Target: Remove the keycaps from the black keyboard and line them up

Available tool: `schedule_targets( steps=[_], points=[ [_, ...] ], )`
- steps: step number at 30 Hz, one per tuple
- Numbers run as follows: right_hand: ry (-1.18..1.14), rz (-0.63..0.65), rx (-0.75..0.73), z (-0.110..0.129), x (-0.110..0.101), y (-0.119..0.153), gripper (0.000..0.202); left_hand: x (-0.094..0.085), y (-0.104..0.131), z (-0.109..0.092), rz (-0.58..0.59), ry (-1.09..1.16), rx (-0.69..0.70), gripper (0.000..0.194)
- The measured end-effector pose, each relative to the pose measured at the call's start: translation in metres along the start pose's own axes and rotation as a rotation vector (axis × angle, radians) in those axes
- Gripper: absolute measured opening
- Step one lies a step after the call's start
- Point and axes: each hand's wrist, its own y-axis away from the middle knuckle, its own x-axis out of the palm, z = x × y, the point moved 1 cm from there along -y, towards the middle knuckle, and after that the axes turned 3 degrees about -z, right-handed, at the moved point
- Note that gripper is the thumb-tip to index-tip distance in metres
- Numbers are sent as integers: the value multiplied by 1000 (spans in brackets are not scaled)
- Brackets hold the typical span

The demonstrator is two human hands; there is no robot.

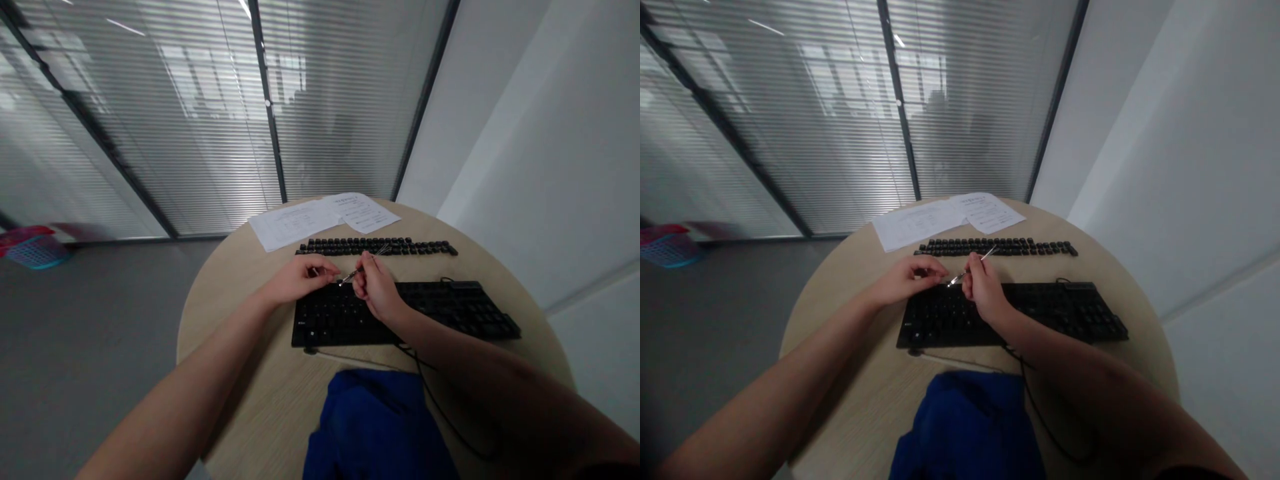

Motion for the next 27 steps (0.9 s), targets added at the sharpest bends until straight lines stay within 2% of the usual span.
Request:
schedule_targets(
  steps=[7, 15, 24, 27],
  points=[
    [-95, -25, 107, 3, 2, -2, 46, 3, -2, -8, 92, -114, 86, 26],
    [-121, 4, 146, 4, 3, -3, 47, 5, -2, -13, 55, -157, 108, 19],
    [-156, -34, 136, 4, 3, -4, 47, 0, -1, -8, 23, -77, -31, 17],
    [-194, -57, 158, 3, 2, -6, 47, -7, 0, -2, -70, -79, -56, 19]
  ],
)
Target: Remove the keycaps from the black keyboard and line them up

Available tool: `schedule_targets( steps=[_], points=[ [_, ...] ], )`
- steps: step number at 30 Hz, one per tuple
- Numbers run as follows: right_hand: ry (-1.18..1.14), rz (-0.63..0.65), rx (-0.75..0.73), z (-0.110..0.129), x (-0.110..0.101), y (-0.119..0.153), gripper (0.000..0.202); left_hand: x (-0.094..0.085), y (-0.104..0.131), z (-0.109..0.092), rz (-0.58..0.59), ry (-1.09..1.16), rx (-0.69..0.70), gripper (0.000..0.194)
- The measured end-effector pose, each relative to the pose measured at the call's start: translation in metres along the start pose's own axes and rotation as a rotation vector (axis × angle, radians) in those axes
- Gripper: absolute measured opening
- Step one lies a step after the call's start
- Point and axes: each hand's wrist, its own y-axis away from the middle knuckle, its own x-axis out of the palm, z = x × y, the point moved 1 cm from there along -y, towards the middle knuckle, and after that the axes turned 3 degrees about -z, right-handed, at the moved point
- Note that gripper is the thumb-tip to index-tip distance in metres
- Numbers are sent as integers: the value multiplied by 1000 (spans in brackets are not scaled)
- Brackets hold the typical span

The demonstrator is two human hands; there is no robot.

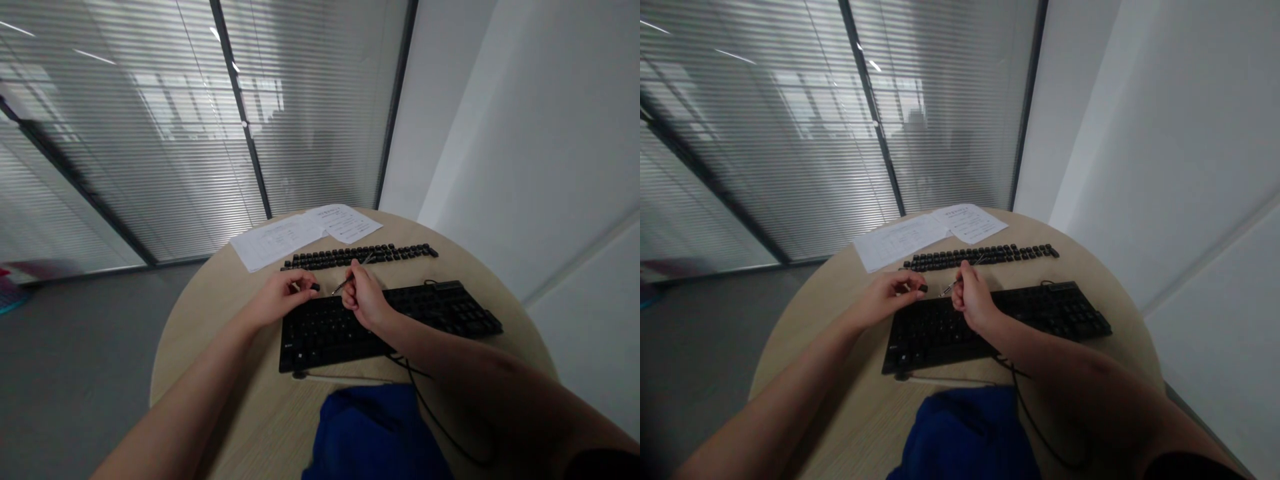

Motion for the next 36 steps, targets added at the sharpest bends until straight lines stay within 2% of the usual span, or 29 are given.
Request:
schedule_targets(
  steps=[4, 11, 14, 19, 25, 30, 36],
  points=[
    [-4, 18, -13, -1, 0, 0, 45, -9, -1, 15, -162, -6, 13, 20],
    [36, 34, -48, -2, 2, 1, 47, -23, -1, 34, -290, -59, -13, 14],
    [59, 47, -85, -3, 3, 0, 48, -26, 0, 39, -299, -59, -41, 18],
    [78, 42, -121, -5, 4, -1, 48, -26, 1, 44, -298, -225, -93, 21],
    [85, 48, -123, -7, 5, -3, 48, -22, -4, 37, -268, -294, -52, 17],
    [88, 45, -118, -6, 6, -2, 49, -26, -18, 30, -222, -340, 30, 14],
    [101, 48, -114, -5, 7, 0, 50, -32, -43, 36, -266, -402, -15, 15]
  ],
)
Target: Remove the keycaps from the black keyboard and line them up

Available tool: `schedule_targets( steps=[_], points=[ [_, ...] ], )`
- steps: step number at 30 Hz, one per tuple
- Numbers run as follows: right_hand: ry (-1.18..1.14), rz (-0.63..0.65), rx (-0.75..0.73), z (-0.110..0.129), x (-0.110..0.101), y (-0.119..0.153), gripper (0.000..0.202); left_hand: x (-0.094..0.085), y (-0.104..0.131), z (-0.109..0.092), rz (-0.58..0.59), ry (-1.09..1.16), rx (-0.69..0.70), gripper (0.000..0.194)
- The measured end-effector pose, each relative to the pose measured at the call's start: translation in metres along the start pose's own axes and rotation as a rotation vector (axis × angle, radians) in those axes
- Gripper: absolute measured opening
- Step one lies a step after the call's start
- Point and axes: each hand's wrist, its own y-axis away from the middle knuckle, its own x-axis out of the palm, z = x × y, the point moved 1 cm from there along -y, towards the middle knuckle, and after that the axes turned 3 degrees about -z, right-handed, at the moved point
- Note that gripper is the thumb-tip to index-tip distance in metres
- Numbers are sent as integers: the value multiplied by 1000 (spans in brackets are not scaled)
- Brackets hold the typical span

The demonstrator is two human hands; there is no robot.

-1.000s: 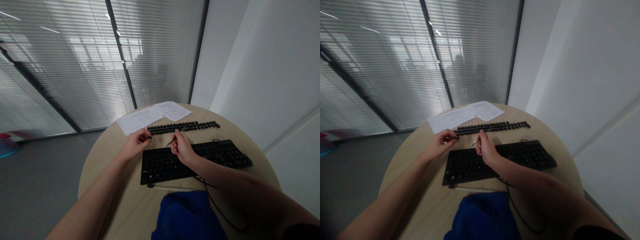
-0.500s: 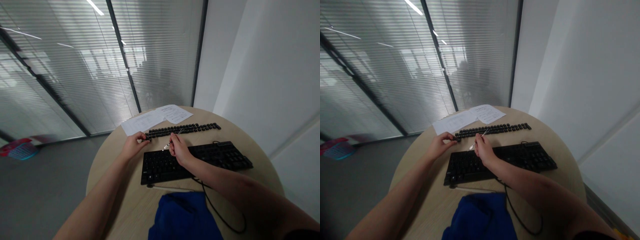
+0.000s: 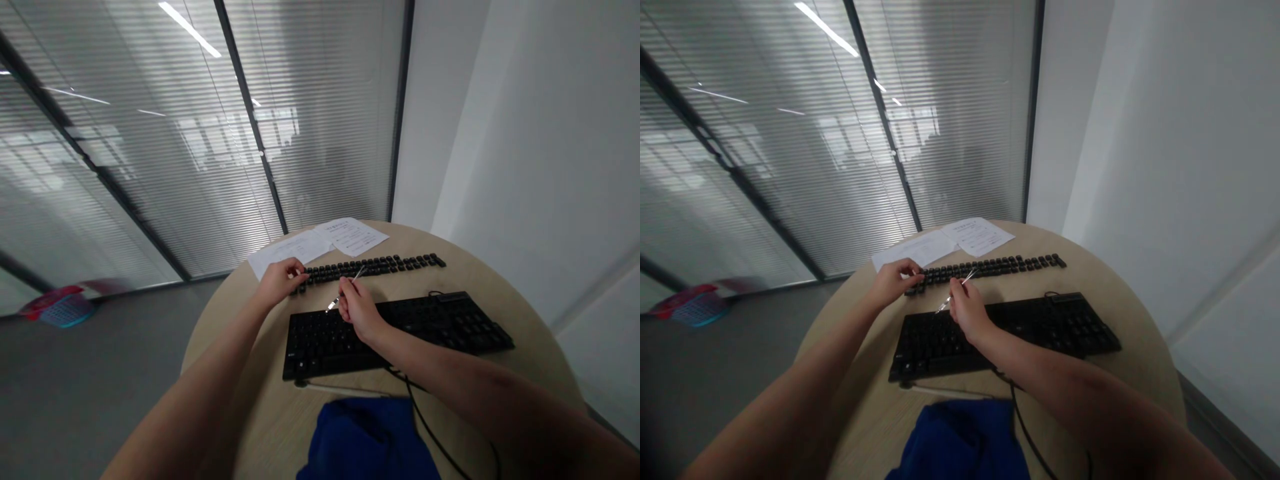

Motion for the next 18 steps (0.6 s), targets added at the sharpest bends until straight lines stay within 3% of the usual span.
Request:
schedule_targets(
  steps=[4, 8, 11, 18],
  points=[
    [-7, -13, -4, -1, 0, -1, 49, 14, 1, 5, -27, -78, 23, 18],
    [-3, -11, -6, -1, 0, 1, 48, 27, 11, 8, 77, -332, 172, 19],
    [10, -1, -17, 0, 0, 4, 47, 30, 14, 7, 106, -388, 253, 18],
    [39, 30, -57, 0, -2, 6, 46, 30, 15, 5, 124, -385, 239, 16]
  ],
)
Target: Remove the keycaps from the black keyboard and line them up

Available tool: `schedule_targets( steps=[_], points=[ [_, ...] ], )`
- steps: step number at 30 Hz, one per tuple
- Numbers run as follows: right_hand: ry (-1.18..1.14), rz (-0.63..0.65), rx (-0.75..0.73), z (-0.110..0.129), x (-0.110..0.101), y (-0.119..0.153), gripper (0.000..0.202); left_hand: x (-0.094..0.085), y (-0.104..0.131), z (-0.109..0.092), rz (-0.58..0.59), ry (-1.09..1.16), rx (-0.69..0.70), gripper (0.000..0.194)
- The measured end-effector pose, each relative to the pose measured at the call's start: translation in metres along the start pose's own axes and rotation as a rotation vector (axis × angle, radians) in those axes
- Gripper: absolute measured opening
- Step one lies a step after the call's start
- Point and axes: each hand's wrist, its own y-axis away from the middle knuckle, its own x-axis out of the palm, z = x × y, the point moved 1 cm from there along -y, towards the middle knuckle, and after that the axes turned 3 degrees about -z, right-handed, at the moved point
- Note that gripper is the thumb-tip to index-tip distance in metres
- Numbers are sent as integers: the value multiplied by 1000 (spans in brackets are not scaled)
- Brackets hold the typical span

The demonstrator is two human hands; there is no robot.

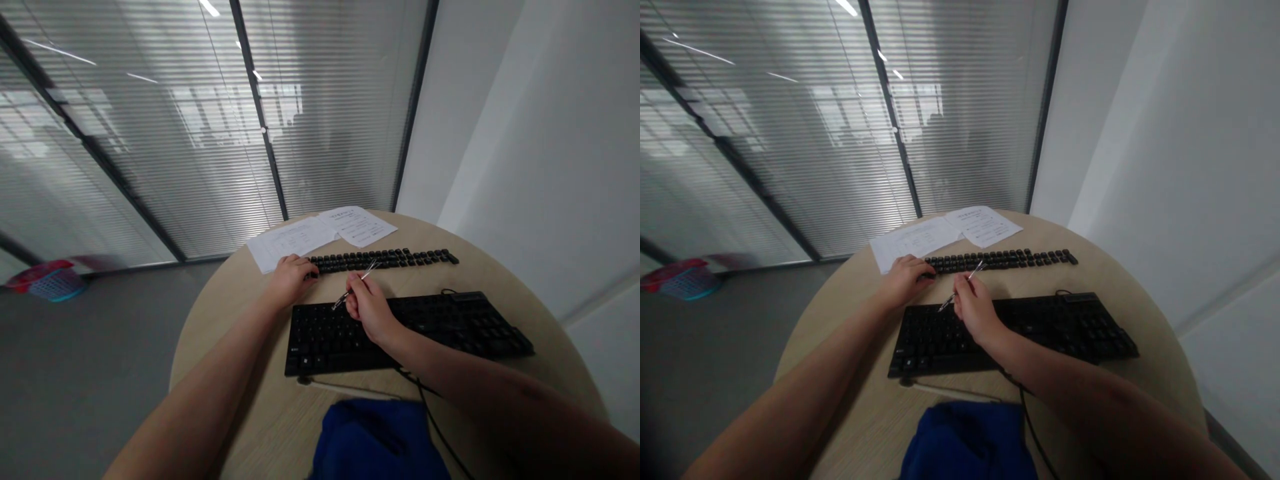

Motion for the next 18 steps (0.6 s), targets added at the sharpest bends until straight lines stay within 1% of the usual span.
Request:
schedule_targets(
  steps=[8, 16, 18],
  points=[
    [25, 19, -46, -3, -1, 0, 44, 3, -2, -5, 87, -24, -4, 17],
    [31, 26, -56, -4, -2, 1, 41, 1, -2, -6, 112, -48, -33, 18],
    [37, 28, -59, -3, -2, 1, 41, 2, -1, -4, 102, -57, -33, 19]
  ],
)
